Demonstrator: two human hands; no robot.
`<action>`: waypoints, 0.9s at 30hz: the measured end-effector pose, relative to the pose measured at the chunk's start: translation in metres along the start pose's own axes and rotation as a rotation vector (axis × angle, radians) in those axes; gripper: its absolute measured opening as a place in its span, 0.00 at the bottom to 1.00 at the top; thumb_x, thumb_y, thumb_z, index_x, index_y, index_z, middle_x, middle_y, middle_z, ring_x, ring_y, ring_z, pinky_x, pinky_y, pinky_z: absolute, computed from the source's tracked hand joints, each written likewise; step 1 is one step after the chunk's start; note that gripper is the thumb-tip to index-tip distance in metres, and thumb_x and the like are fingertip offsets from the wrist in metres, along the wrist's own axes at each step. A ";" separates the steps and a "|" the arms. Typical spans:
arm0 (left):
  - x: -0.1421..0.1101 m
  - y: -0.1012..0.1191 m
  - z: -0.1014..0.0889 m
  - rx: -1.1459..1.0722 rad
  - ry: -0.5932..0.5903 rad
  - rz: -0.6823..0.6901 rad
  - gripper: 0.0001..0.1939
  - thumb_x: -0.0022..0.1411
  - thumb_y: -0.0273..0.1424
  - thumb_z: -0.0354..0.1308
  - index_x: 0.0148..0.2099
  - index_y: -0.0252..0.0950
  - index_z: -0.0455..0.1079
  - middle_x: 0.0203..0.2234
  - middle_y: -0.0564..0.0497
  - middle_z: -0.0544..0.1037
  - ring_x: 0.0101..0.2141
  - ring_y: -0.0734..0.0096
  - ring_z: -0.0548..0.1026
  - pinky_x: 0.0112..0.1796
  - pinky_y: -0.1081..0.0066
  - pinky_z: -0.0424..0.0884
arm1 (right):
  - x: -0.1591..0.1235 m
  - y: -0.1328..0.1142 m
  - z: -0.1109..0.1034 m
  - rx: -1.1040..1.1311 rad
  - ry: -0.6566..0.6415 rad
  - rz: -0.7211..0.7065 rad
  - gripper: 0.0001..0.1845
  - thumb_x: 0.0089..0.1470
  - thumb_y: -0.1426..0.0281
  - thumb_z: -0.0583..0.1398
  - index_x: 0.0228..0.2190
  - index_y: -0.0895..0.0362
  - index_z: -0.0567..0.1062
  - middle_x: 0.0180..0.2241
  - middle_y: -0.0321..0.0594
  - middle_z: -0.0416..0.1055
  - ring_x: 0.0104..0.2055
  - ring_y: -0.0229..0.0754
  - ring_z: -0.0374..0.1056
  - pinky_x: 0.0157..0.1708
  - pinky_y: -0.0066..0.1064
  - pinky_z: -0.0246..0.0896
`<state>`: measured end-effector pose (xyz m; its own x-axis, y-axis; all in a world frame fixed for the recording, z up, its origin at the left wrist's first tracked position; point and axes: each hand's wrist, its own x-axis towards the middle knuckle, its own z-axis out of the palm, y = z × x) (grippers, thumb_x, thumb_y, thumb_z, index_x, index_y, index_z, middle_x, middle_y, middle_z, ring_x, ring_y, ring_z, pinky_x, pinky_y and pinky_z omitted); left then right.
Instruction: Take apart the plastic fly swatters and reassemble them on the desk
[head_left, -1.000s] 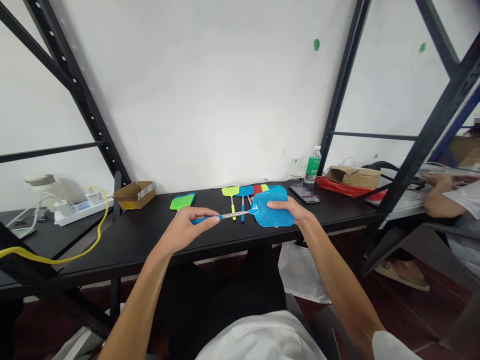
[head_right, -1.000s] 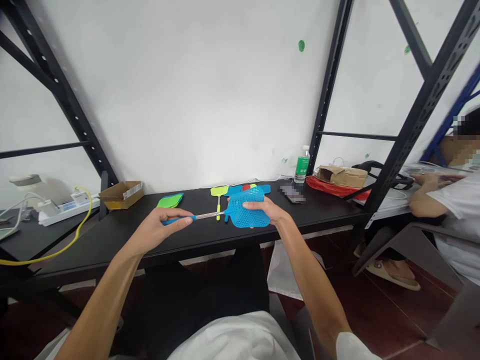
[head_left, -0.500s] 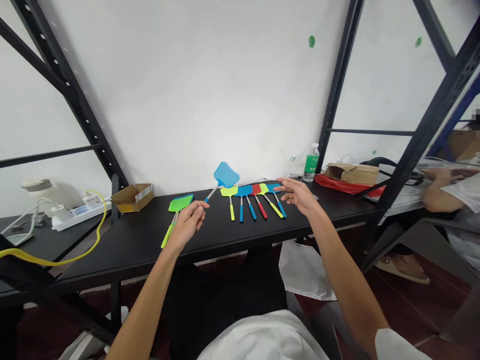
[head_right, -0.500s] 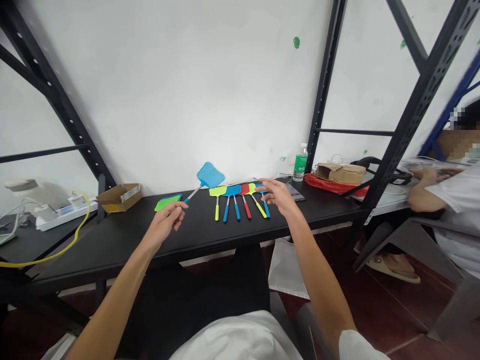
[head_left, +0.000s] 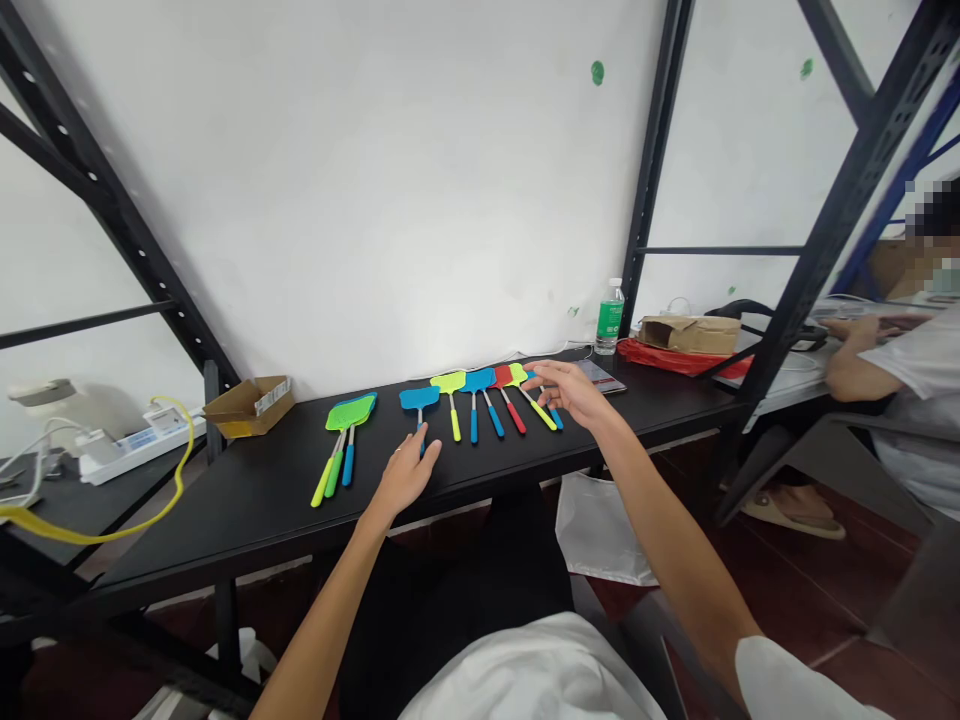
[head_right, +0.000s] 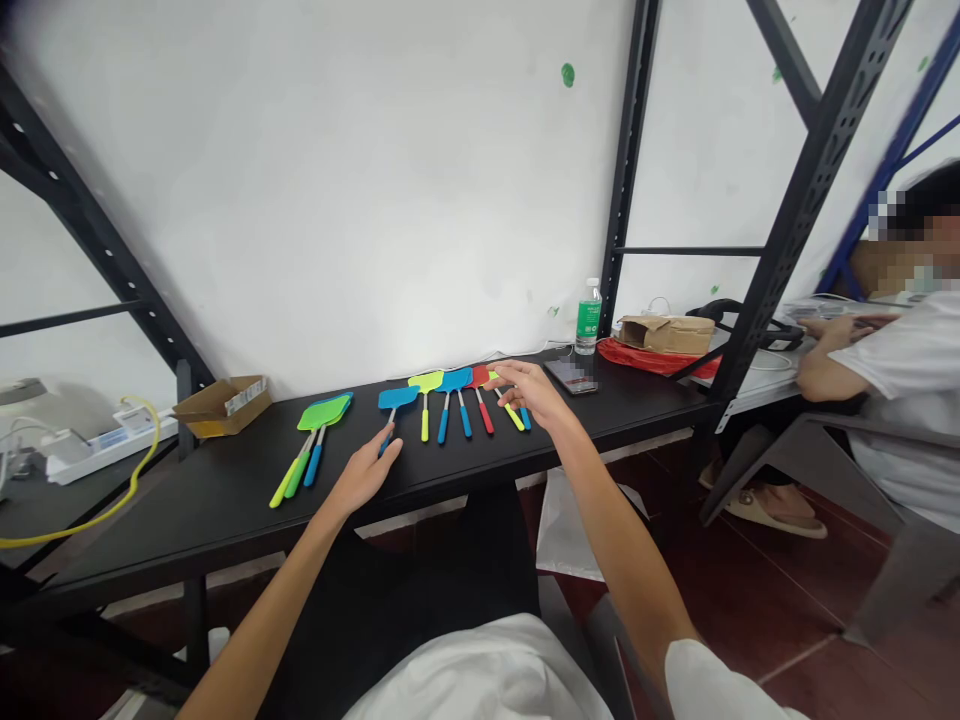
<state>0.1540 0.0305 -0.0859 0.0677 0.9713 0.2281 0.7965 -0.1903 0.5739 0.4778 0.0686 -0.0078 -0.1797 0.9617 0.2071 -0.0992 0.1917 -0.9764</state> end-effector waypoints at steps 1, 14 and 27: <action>-0.001 0.000 0.001 0.050 -0.012 0.000 0.37 0.69 0.50 0.41 0.72 0.34 0.53 0.68 0.39 0.59 0.68 0.51 0.53 0.63 0.55 0.54 | -0.001 0.000 0.001 -0.005 -0.004 0.005 0.16 0.57 0.61 0.64 0.44 0.56 0.79 0.38 0.46 0.80 0.22 0.34 0.69 0.17 0.22 0.61; -0.007 0.000 0.008 0.300 -0.031 0.129 0.32 0.73 0.45 0.35 0.73 0.39 0.49 0.69 0.38 0.57 0.69 0.44 0.50 0.60 0.51 0.56 | 0.002 0.005 0.008 -0.004 -0.042 0.028 0.15 0.58 0.61 0.63 0.43 0.57 0.78 0.36 0.47 0.81 0.21 0.34 0.70 0.17 0.22 0.60; -0.013 0.017 -0.001 0.493 0.122 0.004 0.19 0.70 0.32 0.42 0.57 0.39 0.69 0.32 0.44 0.80 0.36 0.55 0.78 0.36 0.66 0.65 | 0.001 0.004 0.012 -0.033 -0.049 0.055 0.15 0.57 0.60 0.64 0.43 0.57 0.79 0.36 0.47 0.81 0.21 0.35 0.71 0.16 0.22 0.60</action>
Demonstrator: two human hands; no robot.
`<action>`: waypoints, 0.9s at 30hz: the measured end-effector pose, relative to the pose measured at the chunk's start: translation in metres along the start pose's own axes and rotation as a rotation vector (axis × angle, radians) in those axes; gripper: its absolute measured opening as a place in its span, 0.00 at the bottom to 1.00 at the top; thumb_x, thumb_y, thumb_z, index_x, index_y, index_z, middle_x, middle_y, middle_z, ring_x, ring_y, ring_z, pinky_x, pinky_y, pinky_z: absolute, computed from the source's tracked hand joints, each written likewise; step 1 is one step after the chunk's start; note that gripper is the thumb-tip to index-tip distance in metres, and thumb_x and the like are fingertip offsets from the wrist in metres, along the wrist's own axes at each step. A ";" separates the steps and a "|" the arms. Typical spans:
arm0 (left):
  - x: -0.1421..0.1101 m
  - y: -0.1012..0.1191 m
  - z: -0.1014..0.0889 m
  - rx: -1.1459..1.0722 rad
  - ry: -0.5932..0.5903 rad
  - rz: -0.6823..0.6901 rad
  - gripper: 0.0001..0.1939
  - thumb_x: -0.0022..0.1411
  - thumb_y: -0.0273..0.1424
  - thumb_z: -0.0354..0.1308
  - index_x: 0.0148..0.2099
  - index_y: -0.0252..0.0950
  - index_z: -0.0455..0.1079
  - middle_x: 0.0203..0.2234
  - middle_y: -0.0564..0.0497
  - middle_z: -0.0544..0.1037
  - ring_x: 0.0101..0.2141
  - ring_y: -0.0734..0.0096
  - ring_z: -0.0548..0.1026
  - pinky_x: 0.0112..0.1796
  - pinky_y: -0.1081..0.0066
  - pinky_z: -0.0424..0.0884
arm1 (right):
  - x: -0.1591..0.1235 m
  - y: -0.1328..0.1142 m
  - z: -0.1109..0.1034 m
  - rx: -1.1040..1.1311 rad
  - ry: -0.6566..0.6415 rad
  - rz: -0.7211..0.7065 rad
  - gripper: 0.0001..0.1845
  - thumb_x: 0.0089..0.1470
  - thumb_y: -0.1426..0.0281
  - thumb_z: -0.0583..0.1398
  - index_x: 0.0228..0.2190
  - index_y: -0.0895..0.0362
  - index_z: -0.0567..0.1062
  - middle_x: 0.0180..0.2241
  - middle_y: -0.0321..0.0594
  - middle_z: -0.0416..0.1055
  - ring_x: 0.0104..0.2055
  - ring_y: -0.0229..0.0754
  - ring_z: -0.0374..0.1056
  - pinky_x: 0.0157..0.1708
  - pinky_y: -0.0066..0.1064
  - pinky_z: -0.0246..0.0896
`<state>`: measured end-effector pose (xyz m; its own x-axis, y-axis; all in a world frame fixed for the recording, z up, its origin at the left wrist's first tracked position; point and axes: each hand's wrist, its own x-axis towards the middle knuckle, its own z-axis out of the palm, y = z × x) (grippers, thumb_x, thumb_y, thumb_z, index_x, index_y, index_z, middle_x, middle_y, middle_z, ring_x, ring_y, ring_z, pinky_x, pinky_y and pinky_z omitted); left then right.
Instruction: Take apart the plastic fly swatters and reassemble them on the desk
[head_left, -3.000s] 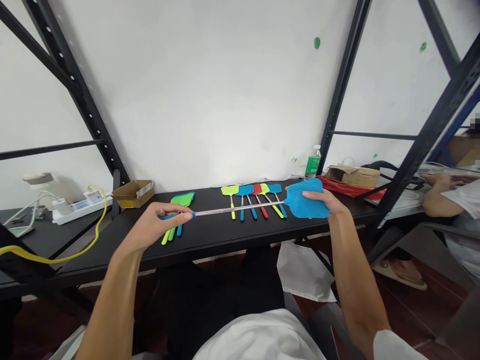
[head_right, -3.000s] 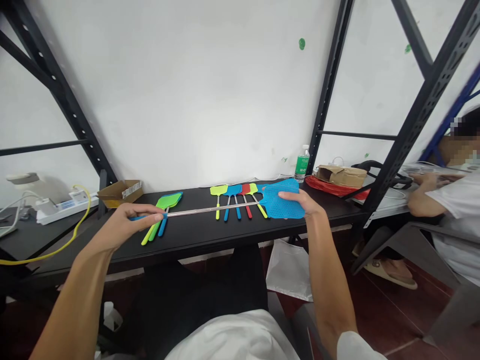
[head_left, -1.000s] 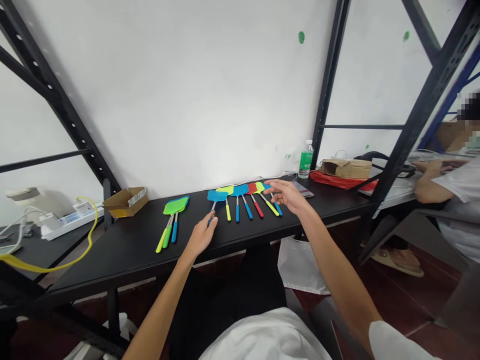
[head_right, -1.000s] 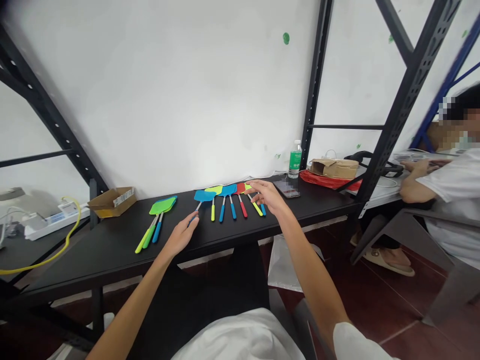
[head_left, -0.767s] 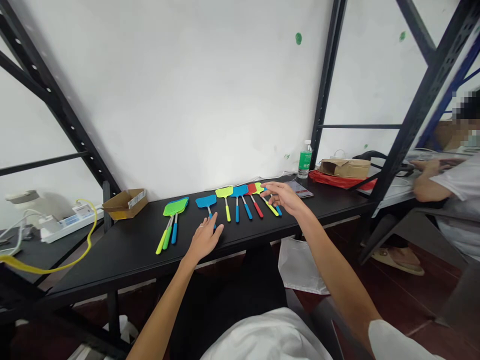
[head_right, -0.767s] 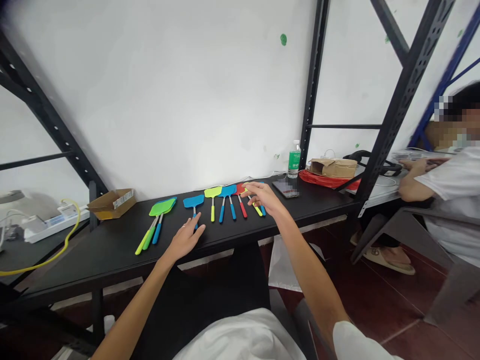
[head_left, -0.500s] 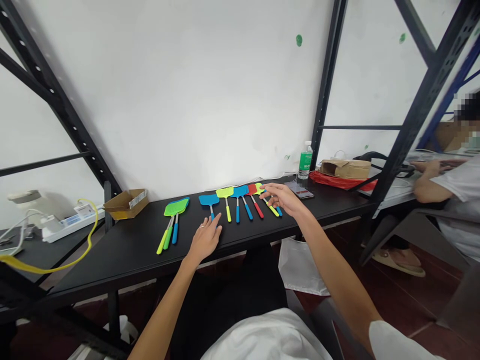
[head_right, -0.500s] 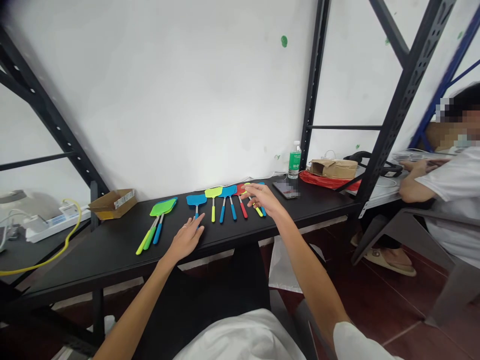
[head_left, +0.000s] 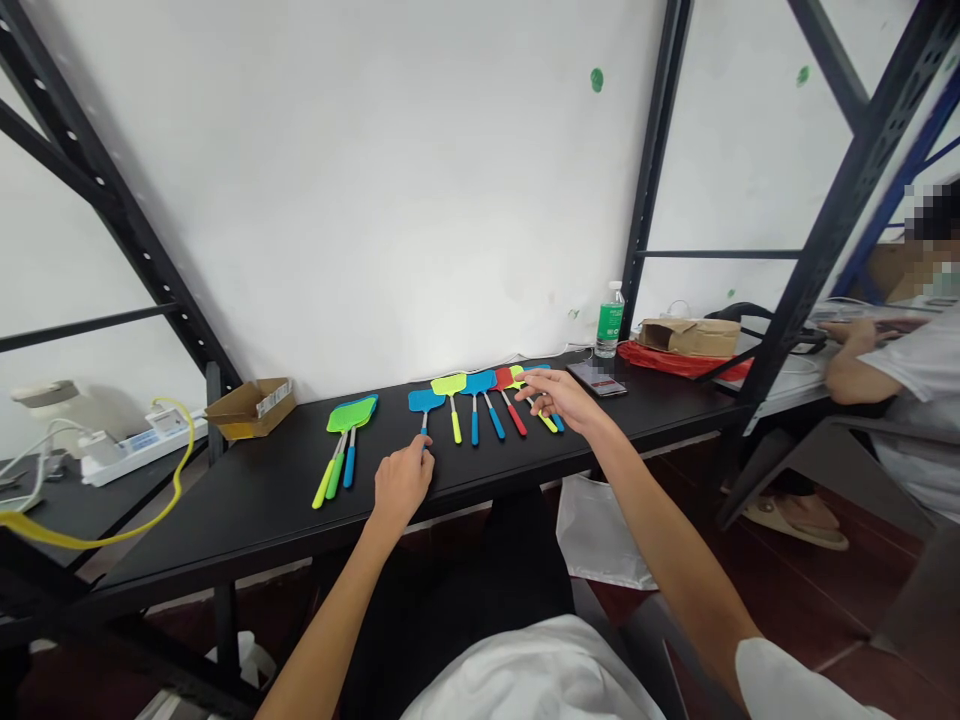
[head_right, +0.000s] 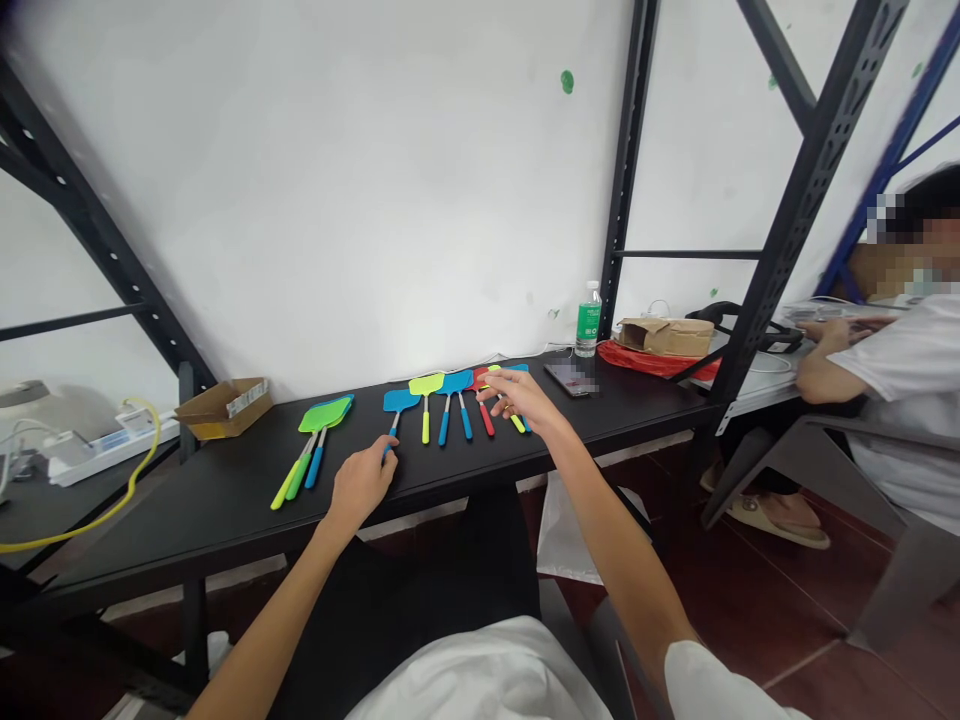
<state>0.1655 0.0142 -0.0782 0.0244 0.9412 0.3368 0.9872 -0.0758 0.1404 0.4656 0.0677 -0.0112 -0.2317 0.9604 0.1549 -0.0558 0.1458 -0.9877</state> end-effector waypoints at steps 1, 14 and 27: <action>0.000 0.000 -0.001 0.005 -0.004 -0.019 0.20 0.70 0.32 0.41 0.56 0.39 0.69 0.33 0.44 0.80 0.36 0.54 0.78 0.34 0.67 0.65 | 0.000 -0.001 0.000 -0.001 0.000 0.001 0.16 0.57 0.60 0.64 0.43 0.57 0.79 0.36 0.47 0.81 0.21 0.35 0.71 0.16 0.22 0.60; -0.001 0.001 -0.001 0.042 -0.016 -0.126 0.18 0.69 0.32 0.42 0.53 0.38 0.69 0.34 0.40 0.80 0.36 0.51 0.79 0.34 0.66 0.65 | 0.006 0.005 -0.006 0.014 0.001 -0.011 0.16 0.56 0.59 0.65 0.42 0.56 0.79 0.36 0.47 0.81 0.21 0.35 0.72 0.16 0.22 0.61; 0.001 0.004 -0.002 0.023 0.020 -0.206 0.19 0.69 0.31 0.42 0.56 0.38 0.68 0.35 0.38 0.80 0.37 0.47 0.79 0.36 0.62 0.67 | 0.005 0.003 -0.007 0.011 0.009 -0.009 0.16 0.57 0.59 0.64 0.42 0.57 0.79 0.36 0.47 0.81 0.21 0.35 0.71 0.16 0.22 0.60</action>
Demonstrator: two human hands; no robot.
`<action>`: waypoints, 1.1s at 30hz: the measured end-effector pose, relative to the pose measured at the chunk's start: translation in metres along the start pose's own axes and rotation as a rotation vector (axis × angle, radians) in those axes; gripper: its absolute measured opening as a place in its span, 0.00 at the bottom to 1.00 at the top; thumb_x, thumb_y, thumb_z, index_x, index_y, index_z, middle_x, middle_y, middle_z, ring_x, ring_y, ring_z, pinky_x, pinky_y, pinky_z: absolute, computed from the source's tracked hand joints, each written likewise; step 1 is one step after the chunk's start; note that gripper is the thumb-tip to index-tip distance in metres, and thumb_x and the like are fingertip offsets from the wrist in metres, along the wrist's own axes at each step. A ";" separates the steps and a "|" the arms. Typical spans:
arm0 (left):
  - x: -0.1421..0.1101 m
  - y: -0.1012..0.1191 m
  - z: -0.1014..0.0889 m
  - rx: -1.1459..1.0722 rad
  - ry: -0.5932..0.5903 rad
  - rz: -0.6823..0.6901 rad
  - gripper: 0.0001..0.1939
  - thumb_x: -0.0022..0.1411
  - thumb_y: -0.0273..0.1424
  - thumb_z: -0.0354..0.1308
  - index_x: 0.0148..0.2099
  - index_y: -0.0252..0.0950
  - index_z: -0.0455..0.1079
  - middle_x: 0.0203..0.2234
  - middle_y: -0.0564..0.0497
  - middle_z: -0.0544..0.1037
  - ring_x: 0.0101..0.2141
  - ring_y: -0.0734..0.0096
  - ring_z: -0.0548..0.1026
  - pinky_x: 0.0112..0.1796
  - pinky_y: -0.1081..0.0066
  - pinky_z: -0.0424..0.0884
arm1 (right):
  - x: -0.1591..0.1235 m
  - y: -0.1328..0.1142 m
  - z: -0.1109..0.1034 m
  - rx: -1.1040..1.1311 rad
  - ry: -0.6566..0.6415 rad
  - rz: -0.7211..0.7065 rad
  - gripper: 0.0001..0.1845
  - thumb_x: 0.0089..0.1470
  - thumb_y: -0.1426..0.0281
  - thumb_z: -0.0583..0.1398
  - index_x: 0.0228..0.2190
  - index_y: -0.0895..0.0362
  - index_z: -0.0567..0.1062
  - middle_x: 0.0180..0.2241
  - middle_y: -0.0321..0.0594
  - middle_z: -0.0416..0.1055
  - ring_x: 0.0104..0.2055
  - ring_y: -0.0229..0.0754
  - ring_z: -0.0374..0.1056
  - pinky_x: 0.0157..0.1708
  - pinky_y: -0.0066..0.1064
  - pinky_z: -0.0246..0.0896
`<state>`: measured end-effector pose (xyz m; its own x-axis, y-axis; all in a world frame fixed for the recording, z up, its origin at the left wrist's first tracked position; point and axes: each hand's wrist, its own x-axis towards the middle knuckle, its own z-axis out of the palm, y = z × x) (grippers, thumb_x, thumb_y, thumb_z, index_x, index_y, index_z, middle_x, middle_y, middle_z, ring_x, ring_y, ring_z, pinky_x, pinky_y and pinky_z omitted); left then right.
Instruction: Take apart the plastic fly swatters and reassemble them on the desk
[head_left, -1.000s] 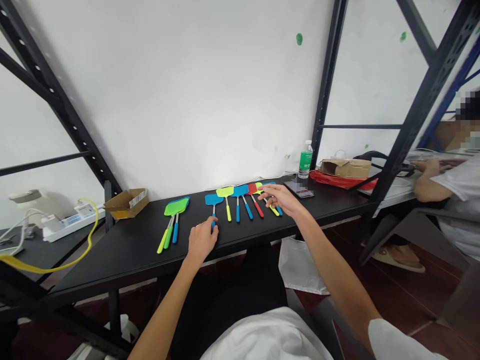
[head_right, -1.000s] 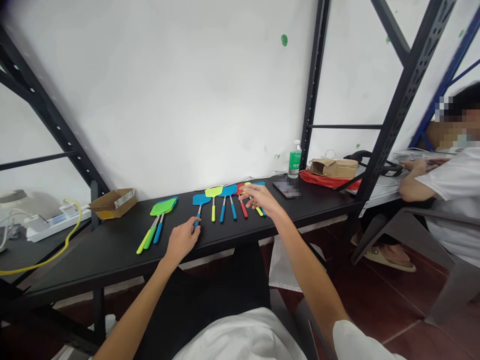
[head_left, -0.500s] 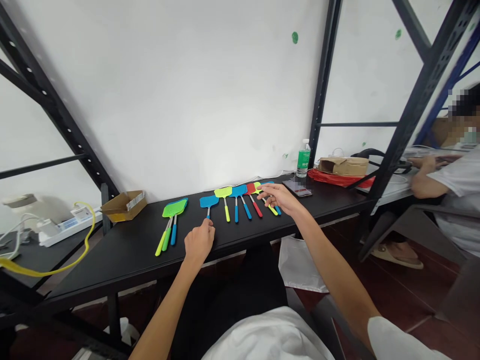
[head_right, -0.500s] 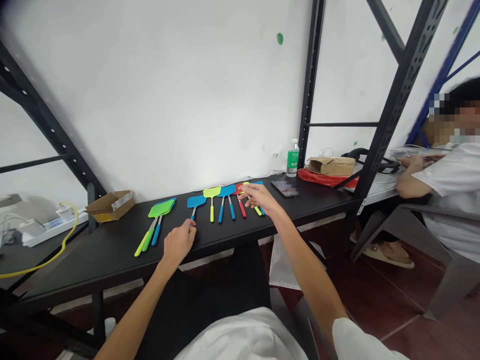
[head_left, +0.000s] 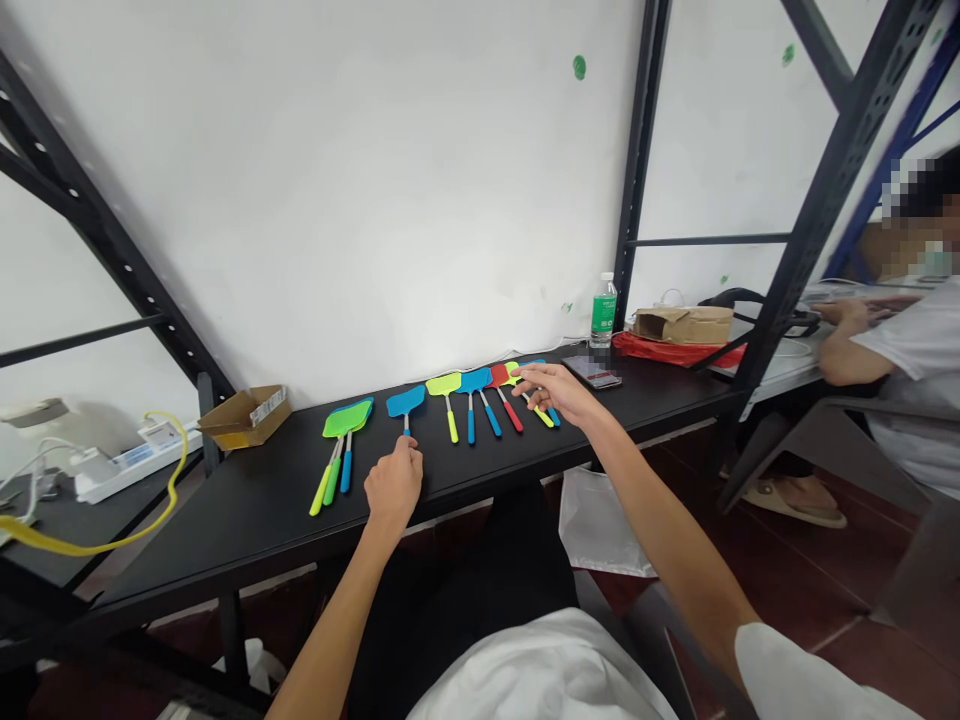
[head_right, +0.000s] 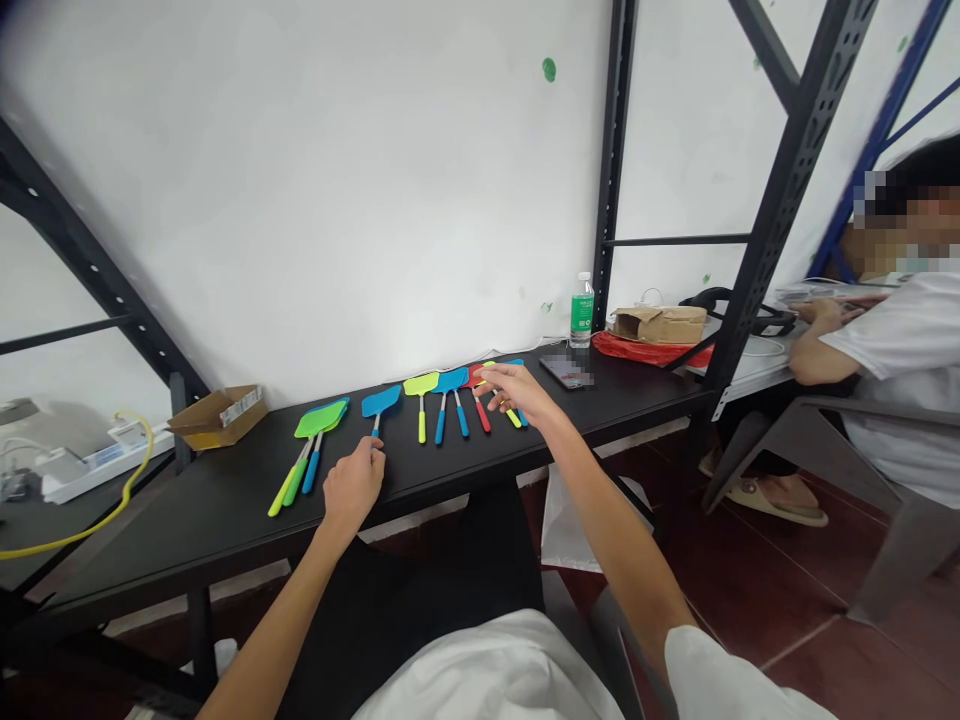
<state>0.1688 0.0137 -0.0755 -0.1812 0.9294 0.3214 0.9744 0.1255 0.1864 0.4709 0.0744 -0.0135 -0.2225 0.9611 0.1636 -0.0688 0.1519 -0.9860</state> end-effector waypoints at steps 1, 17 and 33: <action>0.000 -0.001 0.000 -0.008 0.005 -0.003 0.20 0.69 0.32 0.41 0.56 0.38 0.68 0.34 0.38 0.80 0.37 0.47 0.79 0.36 0.62 0.67 | 0.000 0.000 0.000 -0.004 0.000 0.001 0.16 0.57 0.59 0.64 0.42 0.57 0.79 0.36 0.47 0.81 0.21 0.35 0.71 0.16 0.22 0.60; -0.005 -0.004 0.005 -0.086 0.068 0.397 0.16 0.72 0.41 0.43 0.49 0.42 0.70 0.41 0.47 0.75 0.41 0.61 0.74 0.34 0.69 0.66 | -0.003 0.000 0.005 -0.007 -0.021 0.009 0.14 0.59 0.61 0.63 0.42 0.57 0.79 0.35 0.46 0.81 0.21 0.33 0.71 0.16 0.20 0.60; -0.003 -0.008 0.017 -0.047 0.081 0.595 0.23 0.72 0.40 0.42 0.59 0.41 0.72 0.60 0.46 0.72 0.55 0.54 0.70 0.52 0.57 0.67 | -0.004 -0.002 0.008 -0.021 -0.015 0.015 0.13 0.59 0.62 0.62 0.41 0.57 0.79 0.35 0.46 0.80 0.21 0.34 0.70 0.17 0.21 0.60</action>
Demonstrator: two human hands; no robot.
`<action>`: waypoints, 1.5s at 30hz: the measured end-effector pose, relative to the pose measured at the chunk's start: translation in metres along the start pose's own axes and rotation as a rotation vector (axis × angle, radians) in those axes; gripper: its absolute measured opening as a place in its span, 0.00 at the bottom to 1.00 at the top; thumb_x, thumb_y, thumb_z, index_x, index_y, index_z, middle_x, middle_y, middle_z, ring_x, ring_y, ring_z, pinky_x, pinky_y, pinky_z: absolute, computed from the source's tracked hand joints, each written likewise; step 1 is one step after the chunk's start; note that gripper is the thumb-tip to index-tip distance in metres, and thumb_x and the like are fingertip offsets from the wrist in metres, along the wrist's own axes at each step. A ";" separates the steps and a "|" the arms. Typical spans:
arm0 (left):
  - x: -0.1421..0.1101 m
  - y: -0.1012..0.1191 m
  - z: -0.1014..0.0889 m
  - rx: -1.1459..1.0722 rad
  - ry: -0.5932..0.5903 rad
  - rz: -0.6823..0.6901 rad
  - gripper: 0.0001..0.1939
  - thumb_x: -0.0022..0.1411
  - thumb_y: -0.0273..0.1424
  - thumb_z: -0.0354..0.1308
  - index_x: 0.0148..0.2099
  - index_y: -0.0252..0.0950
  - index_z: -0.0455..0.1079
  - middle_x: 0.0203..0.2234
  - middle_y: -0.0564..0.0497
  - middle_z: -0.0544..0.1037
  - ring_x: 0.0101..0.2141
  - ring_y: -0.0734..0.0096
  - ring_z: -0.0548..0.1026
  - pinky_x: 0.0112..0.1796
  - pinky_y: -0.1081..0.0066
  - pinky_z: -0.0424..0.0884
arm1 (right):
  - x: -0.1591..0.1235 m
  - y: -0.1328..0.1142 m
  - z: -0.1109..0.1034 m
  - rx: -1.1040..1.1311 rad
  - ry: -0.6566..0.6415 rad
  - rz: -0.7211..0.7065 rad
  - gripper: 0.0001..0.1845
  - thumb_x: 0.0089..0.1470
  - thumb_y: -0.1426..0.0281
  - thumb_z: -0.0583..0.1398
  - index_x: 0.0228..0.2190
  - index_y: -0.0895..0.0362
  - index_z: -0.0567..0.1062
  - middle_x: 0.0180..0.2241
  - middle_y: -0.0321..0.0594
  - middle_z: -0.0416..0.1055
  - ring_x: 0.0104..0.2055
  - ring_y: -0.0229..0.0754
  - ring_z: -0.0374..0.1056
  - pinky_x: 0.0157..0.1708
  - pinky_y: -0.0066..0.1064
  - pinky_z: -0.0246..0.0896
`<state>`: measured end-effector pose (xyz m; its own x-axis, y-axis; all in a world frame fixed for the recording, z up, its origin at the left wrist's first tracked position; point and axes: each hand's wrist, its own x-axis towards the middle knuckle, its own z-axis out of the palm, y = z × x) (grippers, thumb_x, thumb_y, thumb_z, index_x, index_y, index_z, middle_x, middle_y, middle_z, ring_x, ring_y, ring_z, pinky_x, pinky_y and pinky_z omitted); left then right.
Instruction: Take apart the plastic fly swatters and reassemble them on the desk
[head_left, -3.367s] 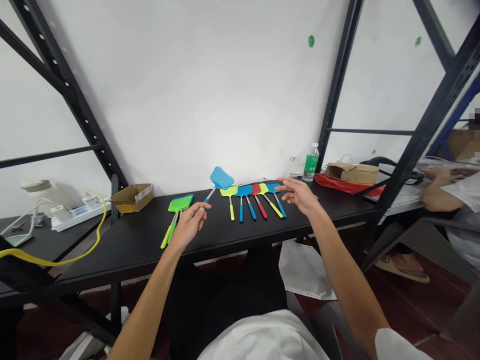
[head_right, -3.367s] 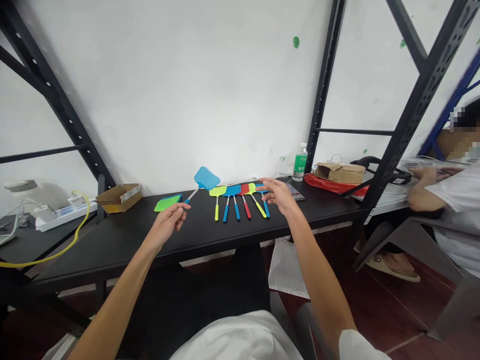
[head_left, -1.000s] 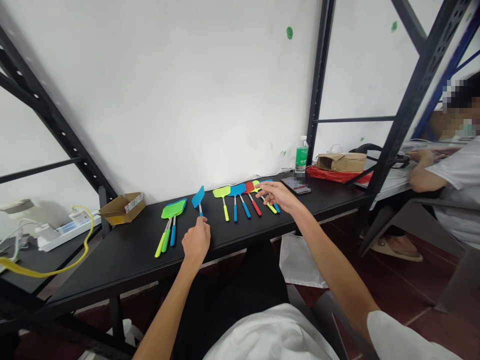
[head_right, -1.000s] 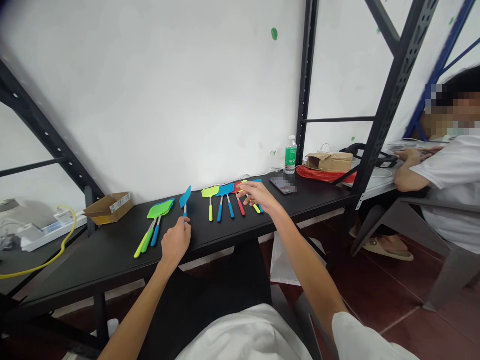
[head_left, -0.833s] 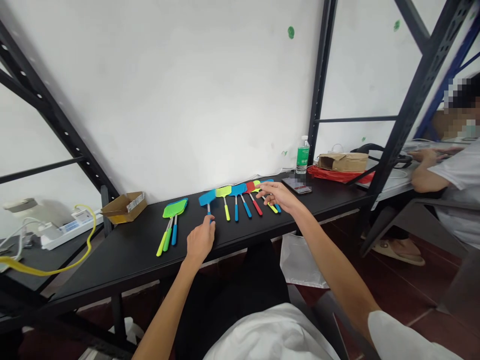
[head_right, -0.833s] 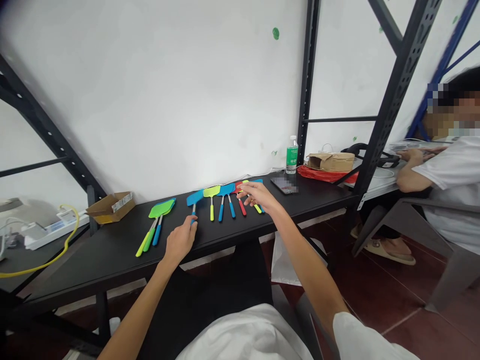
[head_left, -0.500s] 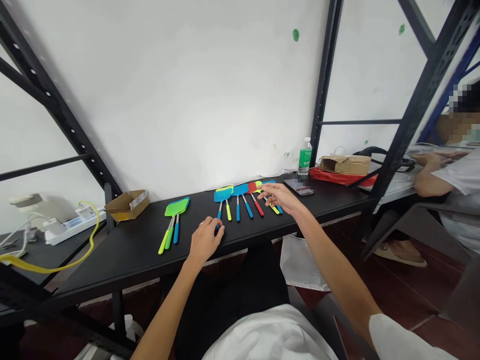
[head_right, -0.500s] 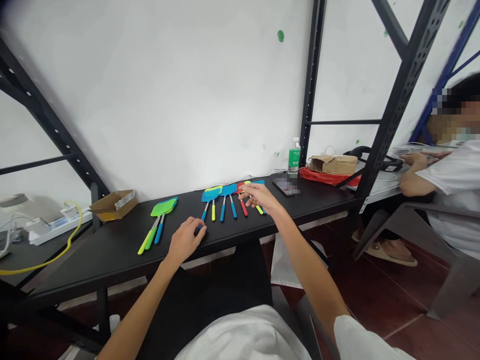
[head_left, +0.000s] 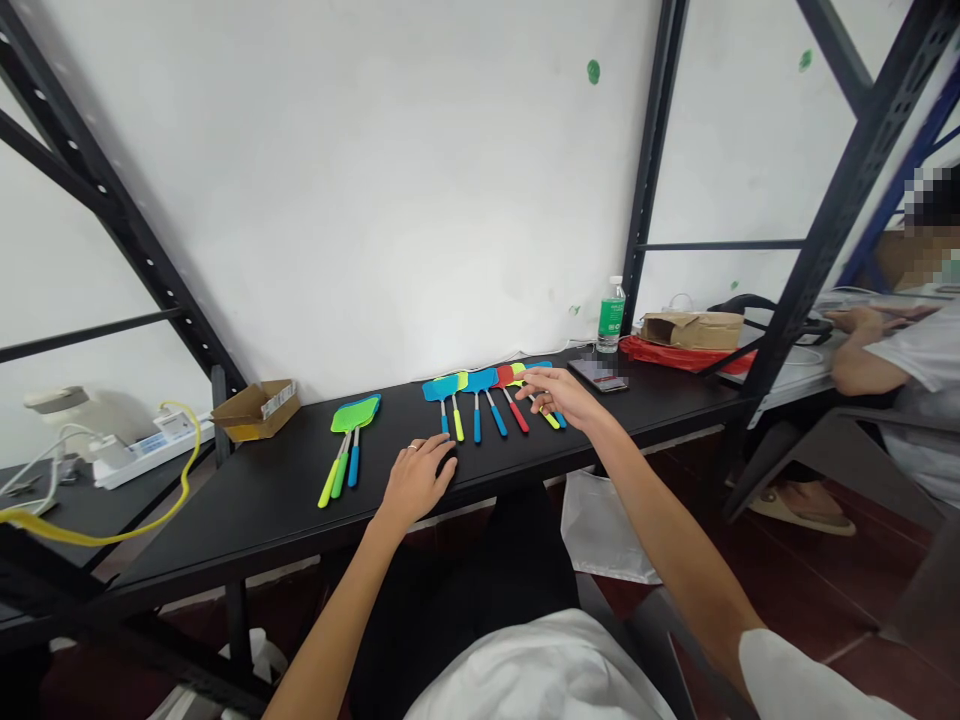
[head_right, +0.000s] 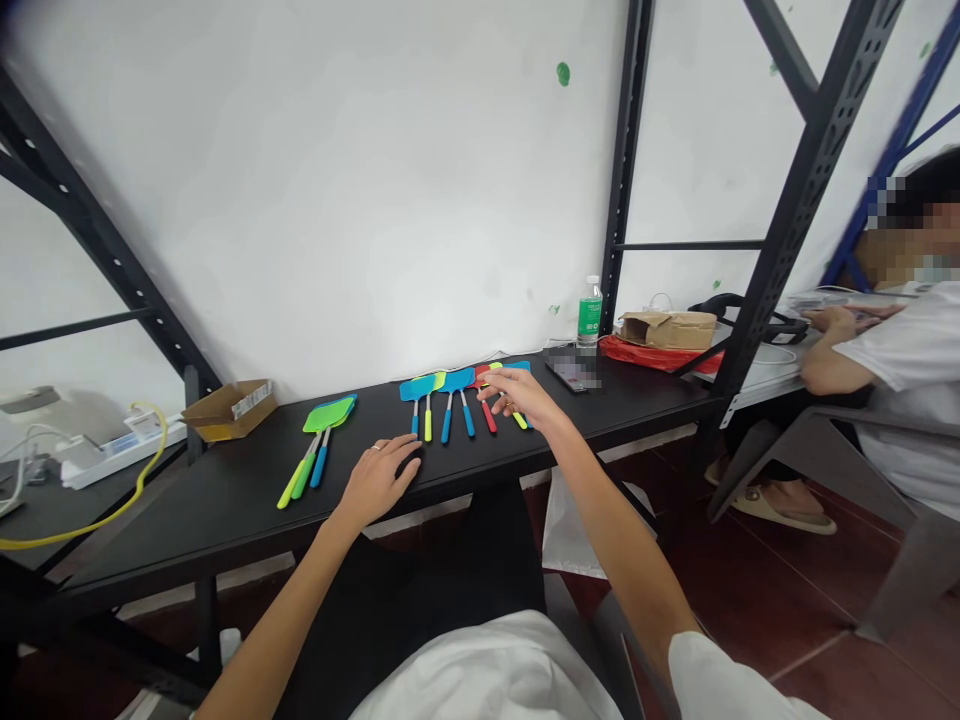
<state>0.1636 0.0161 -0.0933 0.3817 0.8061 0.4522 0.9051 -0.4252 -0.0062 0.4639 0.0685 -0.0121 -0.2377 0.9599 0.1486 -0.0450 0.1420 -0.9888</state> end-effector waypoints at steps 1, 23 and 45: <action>0.000 0.000 0.001 0.018 -0.006 -0.023 0.24 0.72 0.41 0.41 0.60 0.41 0.71 0.61 0.46 0.71 0.56 0.53 0.70 0.52 0.56 0.67 | 0.000 0.000 0.000 0.001 -0.001 0.002 0.13 0.59 0.62 0.62 0.41 0.57 0.79 0.35 0.46 0.80 0.21 0.34 0.70 0.16 0.21 0.59; -0.008 -0.066 -0.040 0.215 -0.025 -0.598 0.28 0.67 0.45 0.46 0.62 0.38 0.69 0.57 0.35 0.72 0.54 0.40 0.71 0.49 0.48 0.67 | 0.003 0.004 -0.006 0.006 0.004 -0.003 0.15 0.59 0.61 0.63 0.42 0.57 0.79 0.36 0.46 0.81 0.21 0.34 0.71 0.17 0.21 0.60; -0.027 -0.112 -0.064 0.104 -0.044 -0.921 0.21 0.59 0.41 0.53 0.49 0.37 0.76 0.45 0.34 0.78 0.45 0.38 0.76 0.40 0.53 0.72 | 0.007 0.010 -0.005 0.001 -0.006 0.020 0.15 0.59 0.61 0.63 0.43 0.57 0.79 0.36 0.46 0.81 0.21 0.34 0.71 0.16 0.21 0.60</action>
<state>0.0397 0.0160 -0.0480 -0.4910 0.8235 0.2842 0.8665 0.4277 0.2575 0.4664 0.0777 -0.0209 -0.2447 0.9610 0.1291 -0.0411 0.1228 -0.9916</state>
